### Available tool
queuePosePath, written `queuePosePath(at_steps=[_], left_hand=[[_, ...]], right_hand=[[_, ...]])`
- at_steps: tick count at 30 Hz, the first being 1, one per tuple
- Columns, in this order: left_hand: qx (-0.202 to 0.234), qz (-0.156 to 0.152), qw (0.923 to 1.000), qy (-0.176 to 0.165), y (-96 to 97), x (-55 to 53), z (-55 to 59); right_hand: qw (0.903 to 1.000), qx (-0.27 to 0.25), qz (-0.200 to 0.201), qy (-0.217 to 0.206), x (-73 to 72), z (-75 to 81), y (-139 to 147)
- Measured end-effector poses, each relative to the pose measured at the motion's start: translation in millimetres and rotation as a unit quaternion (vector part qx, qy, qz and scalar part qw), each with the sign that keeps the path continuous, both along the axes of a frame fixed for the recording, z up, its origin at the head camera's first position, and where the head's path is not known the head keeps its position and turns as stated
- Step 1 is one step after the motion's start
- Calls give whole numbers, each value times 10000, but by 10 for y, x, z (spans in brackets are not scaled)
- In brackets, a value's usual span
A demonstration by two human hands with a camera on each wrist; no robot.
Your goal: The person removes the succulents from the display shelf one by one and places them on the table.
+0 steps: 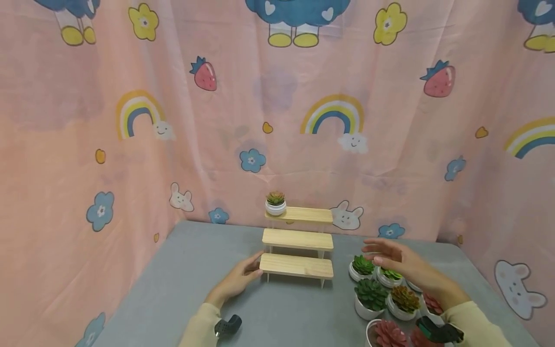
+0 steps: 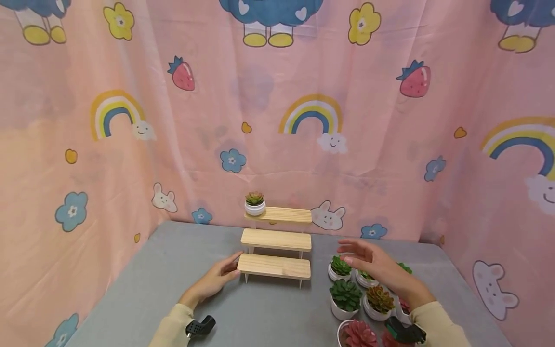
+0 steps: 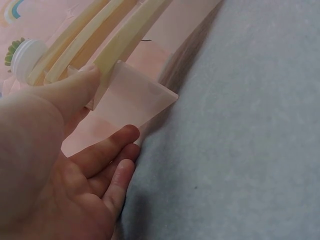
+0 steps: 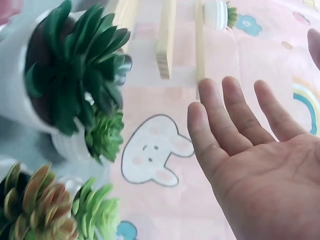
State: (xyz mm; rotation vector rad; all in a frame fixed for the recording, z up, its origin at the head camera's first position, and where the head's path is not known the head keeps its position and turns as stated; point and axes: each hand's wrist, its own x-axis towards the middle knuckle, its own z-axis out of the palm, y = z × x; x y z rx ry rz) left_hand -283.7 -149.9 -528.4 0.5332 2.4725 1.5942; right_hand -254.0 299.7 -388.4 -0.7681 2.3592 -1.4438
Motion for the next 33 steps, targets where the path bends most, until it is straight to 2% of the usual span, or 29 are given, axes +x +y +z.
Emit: queuePosePath(at_steps=[8, 19, 27, 33], left_hand=[[22, 23, 10000, 36, 4, 12, -3], [-15, 68, 10000, -25, 21, 8, 35], [-84, 113, 9999, -53, 2, -10, 38], [-106, 97, 9999, -76, -2, 9, 19]], right_hand=[[9994, -115, -239, 199, -162, 19, -234], [9992, -153, -238, 290, -390, -18, -553], [9988, -427, -201, 107, -523, 50, -820], [9989, -407, -249, 11, -613, 142, -1032]])
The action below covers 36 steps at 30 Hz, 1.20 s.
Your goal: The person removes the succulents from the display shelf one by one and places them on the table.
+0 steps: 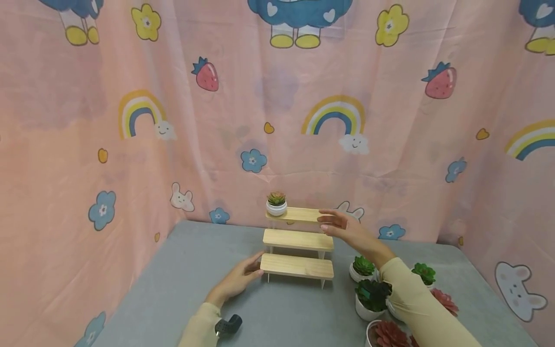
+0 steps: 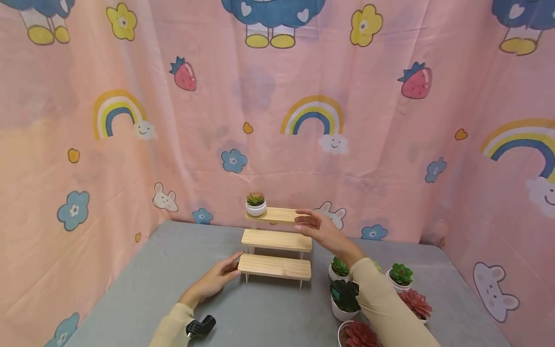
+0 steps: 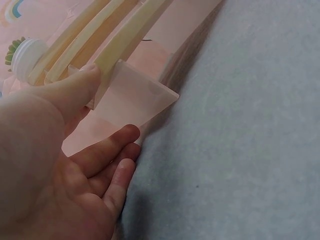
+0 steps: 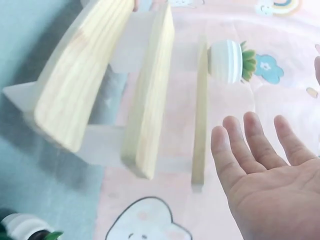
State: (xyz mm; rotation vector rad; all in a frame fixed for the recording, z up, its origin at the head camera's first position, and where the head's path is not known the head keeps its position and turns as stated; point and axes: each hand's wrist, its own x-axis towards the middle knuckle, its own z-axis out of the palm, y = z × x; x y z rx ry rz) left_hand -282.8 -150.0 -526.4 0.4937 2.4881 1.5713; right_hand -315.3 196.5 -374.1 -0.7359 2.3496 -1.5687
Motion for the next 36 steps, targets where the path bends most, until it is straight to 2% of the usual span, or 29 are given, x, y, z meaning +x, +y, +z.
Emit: queuePosePath(at_steps=[11, 17, 27, 36], left_hand=[[81, -114, 9999, 44, 15, -1, -21], [144, -95, 9998, 35, 16, 11, 8], [110, -123, 9998, 88, -9, 26, -20], [184, -143, 9997, 119, 11, 22, 29]], right_hand=[[9999, -99, 8, 69, -158, 128, -304], [9997, -210, -90, 111, -232, 172, -473], [9960, -690, -562, -82, -401, 35, -830], [9958, -378, -828, 62, -564, -5, -1012]])
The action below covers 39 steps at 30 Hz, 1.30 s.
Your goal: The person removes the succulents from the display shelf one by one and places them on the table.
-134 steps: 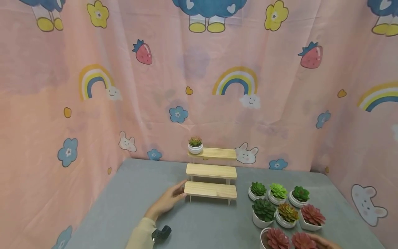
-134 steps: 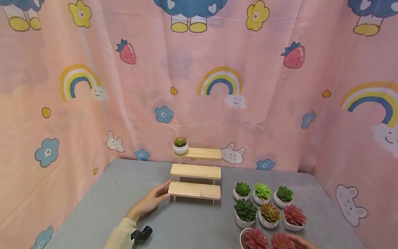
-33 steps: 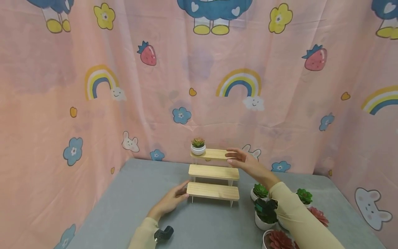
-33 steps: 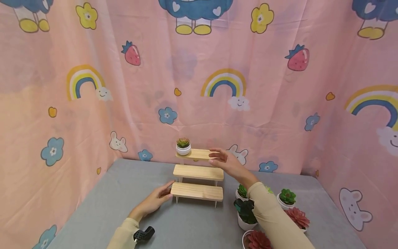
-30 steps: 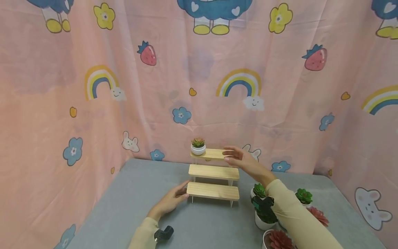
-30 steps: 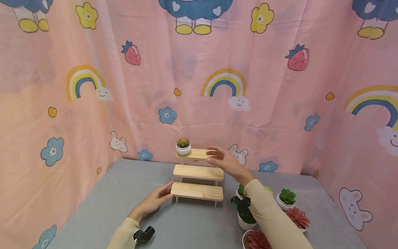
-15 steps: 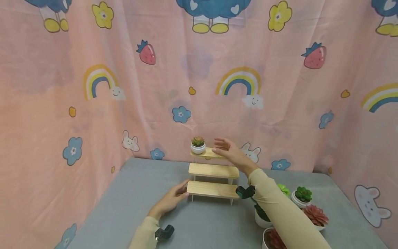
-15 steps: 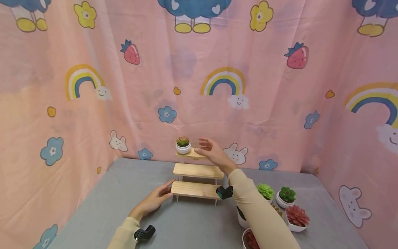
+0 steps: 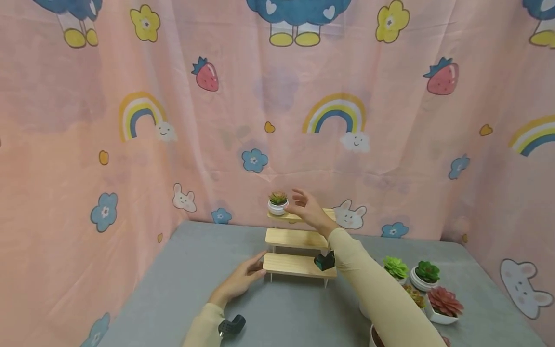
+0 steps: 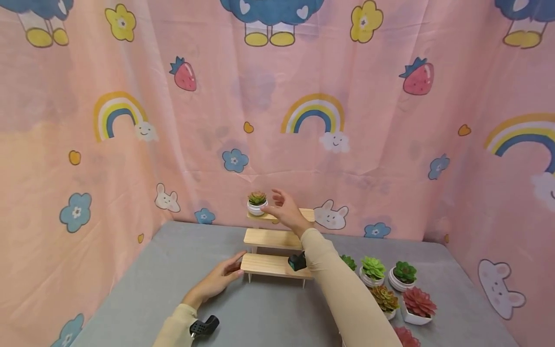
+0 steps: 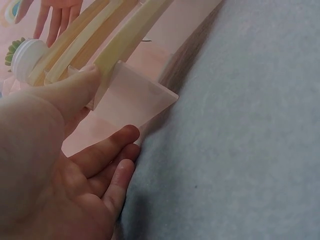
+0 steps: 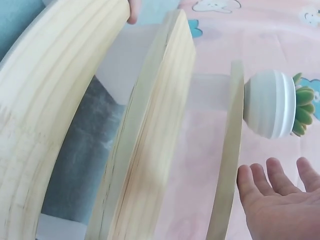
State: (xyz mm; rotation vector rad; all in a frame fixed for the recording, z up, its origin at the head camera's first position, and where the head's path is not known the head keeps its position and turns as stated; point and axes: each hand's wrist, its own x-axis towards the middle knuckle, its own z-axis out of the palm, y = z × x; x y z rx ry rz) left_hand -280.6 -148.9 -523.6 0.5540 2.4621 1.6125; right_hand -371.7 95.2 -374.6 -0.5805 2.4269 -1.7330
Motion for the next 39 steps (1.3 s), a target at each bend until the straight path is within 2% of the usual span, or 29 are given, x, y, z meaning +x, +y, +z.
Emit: queuePosePath(at_steps=[5, 13, 20, 31, 39], left_hand=[[38, 17, 10000, -27, 6, 10, 10], [6, 70, 10000, -29, 10, 19, 19], [46, 23, 10000, -44, 9, 26, 22], [101, -52, 9999, 36, 3, -5, -11], [33, 50, 10000, -38, 11, -4, -3]], right_hand=[[9999, -67, -21, -74, -28, 12, -94], [9996, -190, -75, -175, 31, 52, -256], [9986, -30, -480, -230, -18, -16, -358], [9972, 352, -664, 60, -29, -61, -397], [9990, 284, -345, 63, 65, 22, -271]])
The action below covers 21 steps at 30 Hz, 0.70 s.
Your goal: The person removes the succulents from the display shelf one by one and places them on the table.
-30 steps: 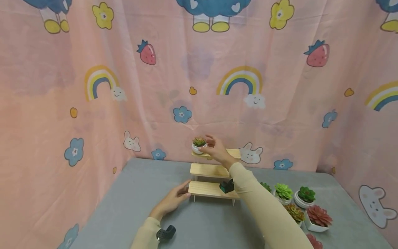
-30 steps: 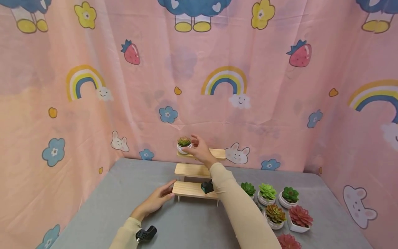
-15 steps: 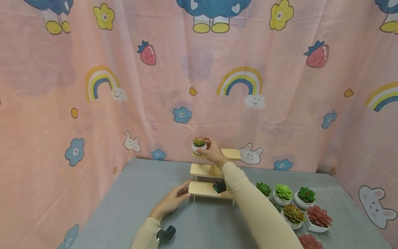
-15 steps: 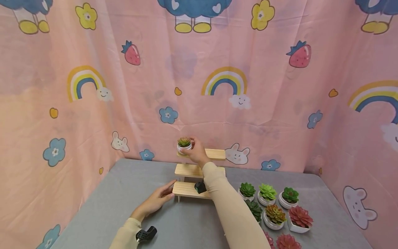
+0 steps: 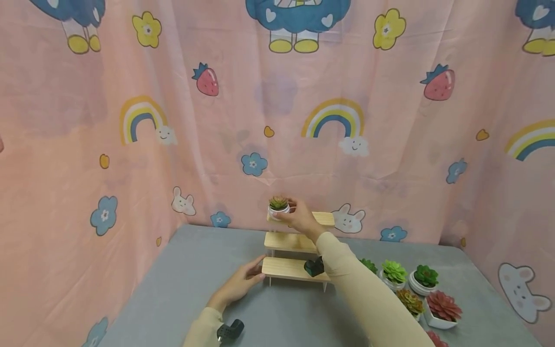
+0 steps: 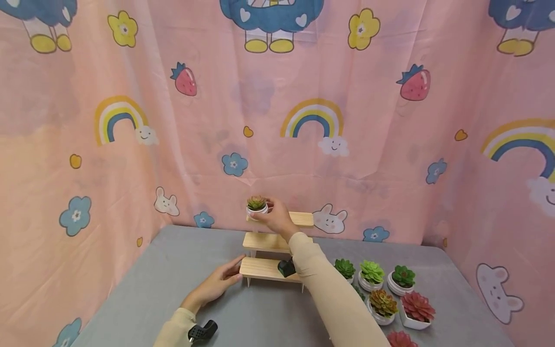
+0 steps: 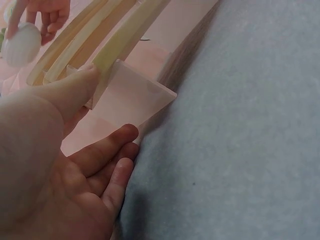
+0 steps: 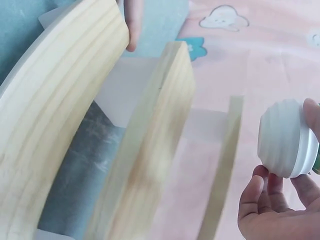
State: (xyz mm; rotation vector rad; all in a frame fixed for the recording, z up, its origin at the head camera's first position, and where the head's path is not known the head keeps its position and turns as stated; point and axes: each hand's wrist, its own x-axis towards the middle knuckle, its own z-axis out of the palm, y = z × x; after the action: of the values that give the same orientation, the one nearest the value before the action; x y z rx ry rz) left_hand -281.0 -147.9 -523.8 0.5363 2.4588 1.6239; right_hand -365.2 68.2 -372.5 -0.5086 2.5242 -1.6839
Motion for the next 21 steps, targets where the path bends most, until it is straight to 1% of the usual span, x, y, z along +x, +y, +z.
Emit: queuePosePath(at_steps=[7, 13, 21], left_hand=[[64, -65, 9999, 86, 9, 19, 7], [51, -39, 10000, 57, 22, 32, 13], [-23, 1, 10000, 33, 31, 21, 0]], right_hand=[[9996, -11, 221, 199, 146, 144, 148], [9988, 183, 156, 430, 249, 224, 368], [9977, 447, 46, 510, 342, 269, 695]])
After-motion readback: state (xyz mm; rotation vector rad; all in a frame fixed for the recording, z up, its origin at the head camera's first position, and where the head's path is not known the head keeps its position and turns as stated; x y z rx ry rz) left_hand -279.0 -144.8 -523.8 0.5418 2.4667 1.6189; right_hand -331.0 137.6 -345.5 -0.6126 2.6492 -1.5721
